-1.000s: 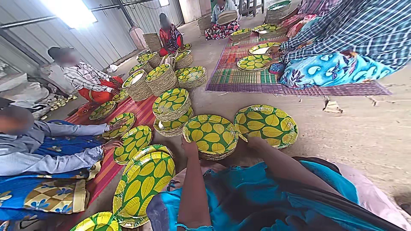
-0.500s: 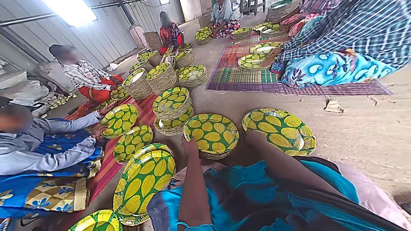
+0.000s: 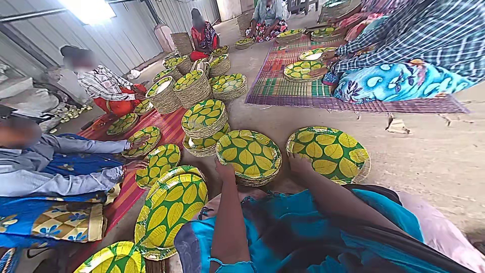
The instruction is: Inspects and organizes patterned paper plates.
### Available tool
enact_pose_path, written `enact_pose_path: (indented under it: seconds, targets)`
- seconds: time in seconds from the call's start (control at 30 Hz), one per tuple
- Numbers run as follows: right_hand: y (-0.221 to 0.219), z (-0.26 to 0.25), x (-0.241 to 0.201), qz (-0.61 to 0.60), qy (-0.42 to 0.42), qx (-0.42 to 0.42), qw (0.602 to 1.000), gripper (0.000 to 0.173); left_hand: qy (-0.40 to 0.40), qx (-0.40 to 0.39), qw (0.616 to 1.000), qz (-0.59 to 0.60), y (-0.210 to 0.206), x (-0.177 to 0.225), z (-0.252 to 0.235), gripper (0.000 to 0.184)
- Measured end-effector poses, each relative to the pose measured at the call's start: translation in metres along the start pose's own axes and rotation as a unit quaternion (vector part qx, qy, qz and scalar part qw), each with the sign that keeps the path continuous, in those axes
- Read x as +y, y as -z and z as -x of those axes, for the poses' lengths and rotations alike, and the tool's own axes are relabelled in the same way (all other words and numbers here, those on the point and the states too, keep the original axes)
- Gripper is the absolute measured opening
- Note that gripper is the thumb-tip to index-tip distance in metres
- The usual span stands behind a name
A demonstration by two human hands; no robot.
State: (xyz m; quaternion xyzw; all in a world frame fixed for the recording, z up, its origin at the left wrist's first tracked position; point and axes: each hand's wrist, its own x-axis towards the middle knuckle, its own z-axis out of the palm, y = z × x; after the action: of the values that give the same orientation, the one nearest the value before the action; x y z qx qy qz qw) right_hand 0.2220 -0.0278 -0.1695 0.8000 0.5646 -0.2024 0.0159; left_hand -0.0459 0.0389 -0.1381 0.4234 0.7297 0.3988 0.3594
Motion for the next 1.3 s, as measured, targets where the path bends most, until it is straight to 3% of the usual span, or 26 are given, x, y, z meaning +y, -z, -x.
enact_pose_path:
  seconds: [0.03,0.1,0.17,0.27,0.37,0.47,0.53,0.6,0.7,0.8,0.83,0.93,1.0,1.1,1.2,1.3]
  targets:
    - [-0.007,0.003,0.003,-0.007,-0.054,0.016,0.998,0.084,0.002,0.002,1.0,-0.013,0.0,0.002,0.0,0.086]
    - [-0.003,0.033,0.004,-0.044,-0.105,0.041,0.993,0.057,-0.005,0.001,1.0,-0.031,-0.001,0.004,0.001,0.087]
    - [0.031,0.054,0.005,-0.043,-0.094,-0.089,0.991,0.045,-0.009,-0.004,0.999,-0.038,0.0,0.004,0.002,0.086]
    - [0.015,0.0,0.005,0.011,-0.128,-0.026,0.991,0.035,-0.017,-0.009,1.0,0.0,0.0,-0.002,-0.002,0.089]
    - [0.021,-0.006,0.013,-0.041,-0.039,0.053,0.997,0.033,-0.027,-0.011,0.998,0.052,0.0,-0.005,-0.003,0.09]
    - [0.023,-0.009,0.01,-0.081,0.148,0.081,0.982,0.034,-0.019,-0.007,0.997,0.07,0.001,0.001,0.002,0.091]
    - [0.019,-0.009,0.009,-0.098,0.28,0.079,0.952,0.047,-0.019,-0.01,0.996,0.085,0.001,0.003,0.003,0.09]
    - [0.013,-0.009,0.006,-0.081,0.305,0.08,0.946,0.056,-0.034,-0.002,0.993,0.115,-0.001,-0.001,0.0,0.086]
    - [0.01,-0.001,0.0,-0.042,0.146,0.047,0.987,0.058,-0.059,0.004,0.993,0.107,-0.001,-0.005,-0.003,0.077]
    - [0.001,0.0,0.006,-0.025,-0.041,-0.016,0.999,0.086,-0.062,0.007,0.996,0.062,-0.001,-0.005,-0.002,0.08]
    - [-0.001,0.003,0.006,-0.011,-0.089,-0.039,0.995,0.084,-0.06,0.009,0.997,0.054,-0.002,-0.004,-0.002,0.081]
    - [0.017,0.033,-0.005,-0.046,-0.139,-0.059,0.987,0.051,-0.045,0.012,0.999,0.024,-0.002,-0.001,0.0,0.082]
    - [0.046,0.059,-0.009,-0.076,-0.089,-0.105,0.987,0.04,-0.041,0.011,0.999,0.013,0.0,-0.001,0.0,0.082]
    - [0.011,0.017,-0.012,-0.046,-0.096,0.062,0.992,0.02,-0.049,0.009,0.999,0.021,0.001,-0.003,0.0,0.081]
    - [0.012,-0.007,-0.001,-0.035,-0.003,0.119,0.992,0.027,-0.036,0.01,0.997,0.062,0.0,-0.002,0.001,0.082]
    - [0.014,-0.006,-0.004,-0.046,0.19,0.141,0.971,0.038,-0.013,0.001,0.996,0.09,0.001,0.002,0.002,0.092]
